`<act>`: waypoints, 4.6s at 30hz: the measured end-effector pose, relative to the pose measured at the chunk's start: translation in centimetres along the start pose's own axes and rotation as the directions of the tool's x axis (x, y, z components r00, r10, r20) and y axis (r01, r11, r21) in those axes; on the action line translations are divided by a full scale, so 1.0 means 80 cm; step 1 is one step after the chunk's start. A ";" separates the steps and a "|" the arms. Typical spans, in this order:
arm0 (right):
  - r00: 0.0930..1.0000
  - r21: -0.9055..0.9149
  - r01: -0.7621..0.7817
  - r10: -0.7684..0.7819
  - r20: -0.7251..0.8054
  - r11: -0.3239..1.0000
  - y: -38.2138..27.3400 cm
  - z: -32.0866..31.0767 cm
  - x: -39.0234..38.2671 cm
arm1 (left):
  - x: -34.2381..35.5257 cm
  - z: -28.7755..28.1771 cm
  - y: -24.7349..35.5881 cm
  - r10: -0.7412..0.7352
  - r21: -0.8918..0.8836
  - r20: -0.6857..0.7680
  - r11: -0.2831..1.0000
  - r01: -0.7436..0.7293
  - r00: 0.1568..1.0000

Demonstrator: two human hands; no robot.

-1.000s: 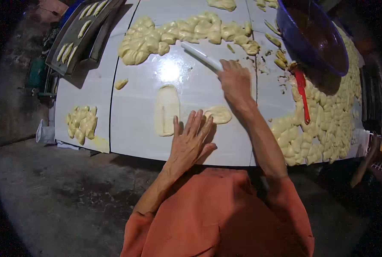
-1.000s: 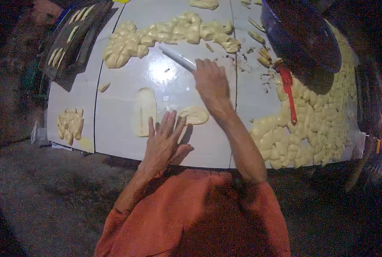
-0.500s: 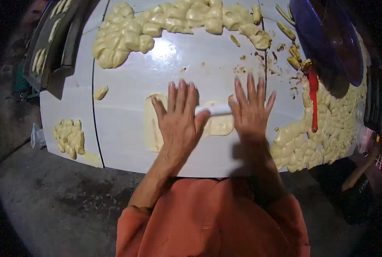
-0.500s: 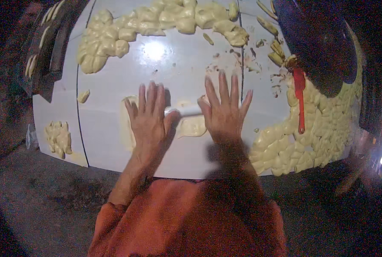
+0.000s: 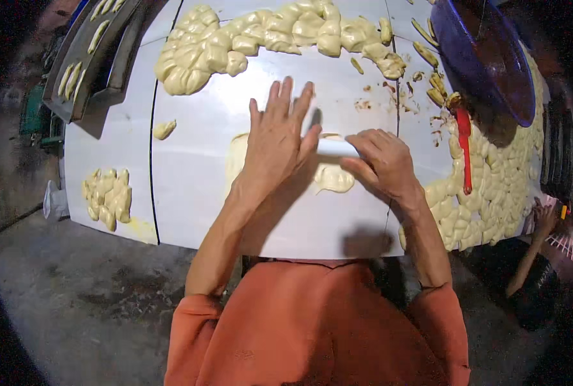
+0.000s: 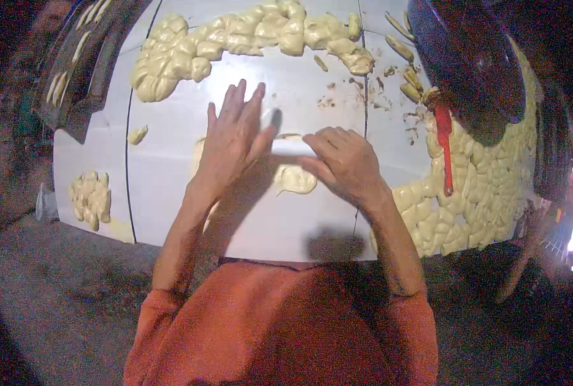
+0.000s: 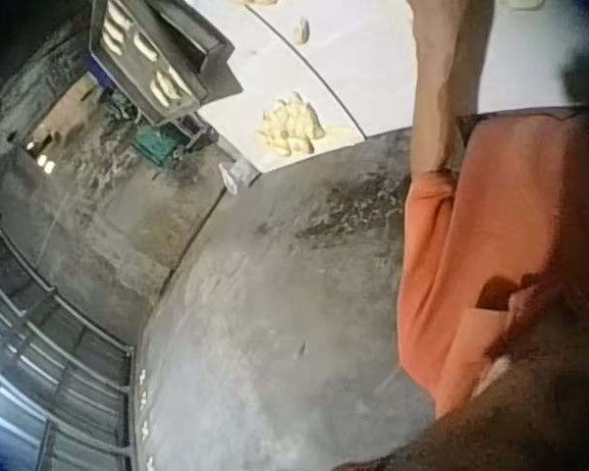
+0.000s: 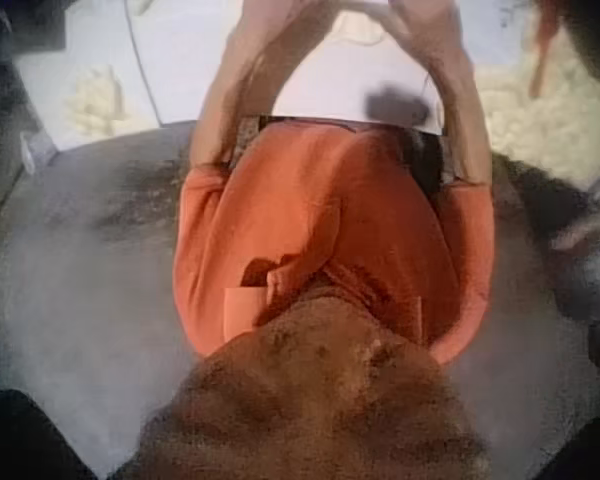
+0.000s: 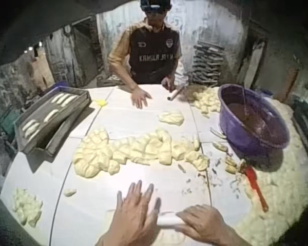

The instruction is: The person flattens pieces of dough with a rolling pin, applies dark filling from a bowl using a spatula, rolls the pieces into cylinders, and places them onto a metal tray.

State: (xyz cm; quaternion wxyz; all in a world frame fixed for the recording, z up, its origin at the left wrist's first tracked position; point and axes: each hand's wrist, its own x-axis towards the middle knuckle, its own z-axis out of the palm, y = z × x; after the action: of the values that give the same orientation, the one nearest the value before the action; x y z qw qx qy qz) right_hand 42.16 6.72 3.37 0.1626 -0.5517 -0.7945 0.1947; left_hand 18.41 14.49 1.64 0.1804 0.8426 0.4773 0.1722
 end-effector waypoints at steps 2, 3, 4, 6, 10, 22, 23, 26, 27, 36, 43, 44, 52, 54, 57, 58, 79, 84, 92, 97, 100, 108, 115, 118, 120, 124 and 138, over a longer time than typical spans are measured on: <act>1.000 0.022 0.019 -0.019 -0.012 1.000 -0.014 -0.006 -0.007 | -0.011 -0.018 0.015 0.128 0.048 -0.001 0.991 -0.127 0.992; 0.999 0.041 0.029 -0.028 -0.025 0.999 -0.020 -0.007 -0.011 | -0.019 -0.005 0.014 0.141 0.135 0.007 0.981 -0.140 0.990; 0.999 -0.042 -0.022 0.020 -0.037 0.999 -0.026 -0.002 -0.019 | -0.029 0.003 0.023 0.113 0.161 0.031 0.980 -0.117 0.993; 0.997 -0.183 -0.059 0.048 -0.065 0.981 -0.034 0.019 -0.036 | -0.054 0.014 0.036 0.086 0.182 0.063 0.979 -0.096 0.994; 0.988 -0.258 -0.155 0.145 -0.059 0.954 -0.057 0.039 -0.086 | -0.116 0.017 0.059 0.040 0.060 0.081 0.997 -0.045 0.996; 0.994 -0.125 -0.063 0.050 -0.098 0.990 -0.059 0.035 -0.116 | -0.163 0.004 0.081 0.027 0.253 0.053 0.967 -0.039 0.998; 0.994 -0.096 -0.066 0.056 -0.096 0.993 -0.057 0.031 -0.103 | -0.155 0.015 0.072 0.011 0.237 0.031 0.971 -0.018 0.999; 0.982 -0.256 -0.166 0.137 -0.126 0.952 -0.050 0.040 -0.071 | -0.126 0.023 0.064 -0.076 0.150 0.055 0.987 0.067 0.996; 0.974 -0.344 -0.206 0.157 -0.163 0.916 -0.044 0.040 -0.060 | -0.113 0.023 0.060 -0.083 0.161 0.022 0.984 0.078 0.996; 0.888 -0.371 -0.435 0.323 -0.328 0.820 0.015 0.047 0.056 | 0.014 0.037 0.009 -0.138 0.194 -0.196 0.965 0.176 0.971; 0.849 -0.236 -0.163 0.014 -0.528 0.958 0.068 0.006 0.125 | 0.114 0.043 -0.032 0.070 0.291 -0.340 0.956 0.035 0.938; 0.913 -0.162 -0.003 -0.064 -0.402 0.987 0.055 -0.003 0.115 | 0.114 0.038 -0.035 0.069 0.295 -0.347 0.955 0.039 0.935; 0.936 -0.070 -0.300 0.280 -0.212 0.951 0.034 0.000 0.018 | -0.003 -0.010 -0.013 0.082 0.057 -0.298 0.996 -0.068 0.951; 0.914 -0.243 -0.350 0.273 -0.299 0.905 0.030 0.002 0.017 | -0.023 -0.014 0.011 0.105 0.074 -0.104 0.992 -0.098 0.989; 0.961 -0.261 -0.183 0.117 -0.251 0.948 -0.012 0.010 0.023 | -0.039 0.012 0.027 0.122 0.060 0.022 0.991 -0.123 0.992; 0.990 -0.231 -0.049 0.017 -0.141 0.972 -0.024 0.016 0.025 | -0.041 0.026 0.028 0.126 0.135 0.078 0.982 -0.136 0.989; 0.553 -0.358 -0.795 0.341 -0.760 0.490 0.109 -0.060 -0.129 | -0.041 0.014 0.048 -0.021 0.247 0.205 0.968 -0.031 0.979; 0.465 -0.131 -0.867 0.688 -0.557 0.481 0.143 -0.083 -0.154 | -0.050 0.025 0.038 0.029 0.262 0.173 0.962 -0.074 0.984; 0.358 0.334 -0.806 0.851 -0.384 0.489 0.137 -0.109 -0.171 | -0.137 -0.028 0.015 -0.223 0.254 0.088 0.947 0.195 0.971; 0.398 0.482 -0.495 0.681 -0.614 0.723 0.166 -0.155 -0.174 | -0.216 -0.015 -0.013 -0.455 0.244 0.041 0.868 0.432 0.890; 0.506 0.266 -0.499 0.526 -0.683 0.825 0.160 -0.238 -0.120 | -0.224 -0.013 -0.005 -0.607 0.278 0.017 0.766 0.580 0.794; 0.858 -0.438 -0.502 0.491 -0.148 0.746 0.288 -0.318 -0.016 | -0.225 0.005 0.002 -0.565 0.258 -0.111 0.778 0.572 0.818; 0.805 0.098 -0.593 0.584 0.105 0.799 0.297 -0.342 0.008 | -0.228 -0.011 0.007 -0.607 0.153 -0.128 0.769 0.620 0.784; 0.823 0.152 -0.566 0.564 0.058 0.810 0.329 -0.334 -0.002 | -0.228 -0.010 0.008 -0.605 0.126 -0.156 0.772 0.623 0.781; 0.853 0.040 -0.520 0.521 -0.008 0.853 0.399 -0.322 -0.025 | -0.225 0.011 0.000 -0.570 0.115 -0.160 0.800 0.588 0.806; 0.903 0.021 -0.430 0.430 0.007 0.903 0.394 -0.286 0.019 | -0.231 -0.003 0.006 -0.577 0.094 -0.182 0.796 0.598 0.797; 0.795 0.134 -0.595 0.605 -0.043 0.792 0.318 -0.351 -0.024 | -0.227 -0.001 0.012 -0.571 0.052 -0.209 0.805 0.592 0.794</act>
State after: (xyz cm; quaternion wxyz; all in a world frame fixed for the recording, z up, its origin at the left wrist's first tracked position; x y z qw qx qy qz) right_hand 76.77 16.58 15.35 0.1565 -0.7728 -0.5585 0.2576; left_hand 10.30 -1.69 -0.02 0.1313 0.6444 0.7367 0.1576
